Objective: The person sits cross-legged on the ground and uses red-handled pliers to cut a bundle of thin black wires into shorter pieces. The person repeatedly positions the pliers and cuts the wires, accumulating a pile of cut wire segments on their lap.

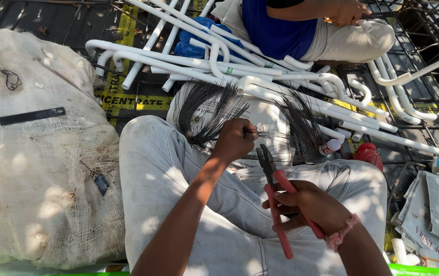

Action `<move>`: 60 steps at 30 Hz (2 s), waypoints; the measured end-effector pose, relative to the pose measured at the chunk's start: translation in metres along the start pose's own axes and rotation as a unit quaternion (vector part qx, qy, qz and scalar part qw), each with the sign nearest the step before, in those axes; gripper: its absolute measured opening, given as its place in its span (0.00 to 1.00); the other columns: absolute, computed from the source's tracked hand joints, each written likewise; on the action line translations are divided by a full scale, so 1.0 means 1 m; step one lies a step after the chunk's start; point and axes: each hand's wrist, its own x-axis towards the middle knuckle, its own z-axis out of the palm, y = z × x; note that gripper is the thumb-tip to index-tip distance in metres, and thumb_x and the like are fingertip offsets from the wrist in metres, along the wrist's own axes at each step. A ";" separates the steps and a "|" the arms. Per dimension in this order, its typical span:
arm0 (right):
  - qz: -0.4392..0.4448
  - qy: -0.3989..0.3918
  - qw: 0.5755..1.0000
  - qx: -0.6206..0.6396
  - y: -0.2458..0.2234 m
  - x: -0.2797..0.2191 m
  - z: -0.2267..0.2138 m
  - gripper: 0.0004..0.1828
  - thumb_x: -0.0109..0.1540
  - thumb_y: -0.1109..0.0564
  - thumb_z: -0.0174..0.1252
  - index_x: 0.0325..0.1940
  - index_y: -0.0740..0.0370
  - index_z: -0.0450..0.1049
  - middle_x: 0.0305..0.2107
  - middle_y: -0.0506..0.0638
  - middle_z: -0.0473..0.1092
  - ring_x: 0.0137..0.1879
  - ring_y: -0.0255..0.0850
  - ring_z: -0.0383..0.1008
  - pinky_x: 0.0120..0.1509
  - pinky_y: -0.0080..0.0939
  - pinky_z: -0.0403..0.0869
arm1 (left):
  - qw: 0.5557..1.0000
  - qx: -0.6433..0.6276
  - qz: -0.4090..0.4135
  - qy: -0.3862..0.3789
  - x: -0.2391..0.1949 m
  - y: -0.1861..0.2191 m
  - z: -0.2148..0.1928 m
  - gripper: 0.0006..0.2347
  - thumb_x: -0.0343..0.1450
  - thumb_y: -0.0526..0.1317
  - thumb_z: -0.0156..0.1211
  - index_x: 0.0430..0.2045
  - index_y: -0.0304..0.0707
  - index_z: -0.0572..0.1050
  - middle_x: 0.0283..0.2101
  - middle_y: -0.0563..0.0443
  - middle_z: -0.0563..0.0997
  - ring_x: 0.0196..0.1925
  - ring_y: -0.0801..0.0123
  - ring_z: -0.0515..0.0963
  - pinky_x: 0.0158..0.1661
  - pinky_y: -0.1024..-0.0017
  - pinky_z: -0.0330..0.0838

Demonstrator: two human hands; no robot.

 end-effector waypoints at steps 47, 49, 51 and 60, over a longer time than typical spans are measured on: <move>-0.075 0.187 0.979 -0.021 0.054 0.116 0.013 0.08 0.60 0.61 0.58 0.42 0.67 0.75 0.32 0.51 0.73 0.37 0.41 0.77 0.38 0.42 0.82 | 0.991 0.084 0.086 0.056 -0.057 -0.018 0.056 0.09 0.54 0.27 0.59 0.18 0.37 0.66 0.26 0.51 0.72 0.30 0.55 0.75 0.33 0.57 0.62; -0.077 0.161 0.984 0.005 0.055 0.118 0.011 0.09 0.61 0.60 0.59 0.43 0.67 0.75 0.32 0.53 0.72 0.36 0.43 0.76 0.38 0.43 0.83 | 0.990 0.101 0.082 0.055 -0.057 -0.021 0.054 0.08 0.52 0.29 0.61 0.17 0.37 0.68 0.25 0.51 0.73 0.30 0.54 0.76 0.33 0.56 0.64; -0.071 0.142 0.987 0.002 0.053 0.121 0.004 0.11 0.61 0.60 0.60 0.45 0.70 0.74 0.31 0.56 0.70 0.35 0.46 0.73 0.39 0.46 0.82 | 0.994 0.091 0.041 0.032 -0.055 -0.024 0.053 0.07 0.52 0.32 0.63 0.16 0.36 0.70 0.25 0.50 0.76 0.30 0.54 0.78 0.33 0.58 0.68; -0.030 0.117 0.988 0.093 0.045 0.114 -0.003 0.14 0.60 0.63 0.59 0.50 0.69 0.72 0.37 0.54 0.74 0.41 0.43 0.78 0.45 0.51 0.82 | 0.996 0.010 -0.073 -0.059 -0.047 -0.033 0.044 0.09 0.56 0.37 0.71 0.21 0.34 0.77 0.26 0.46 0.83 0.29 0.63 0.84 0.34 0.69 0.78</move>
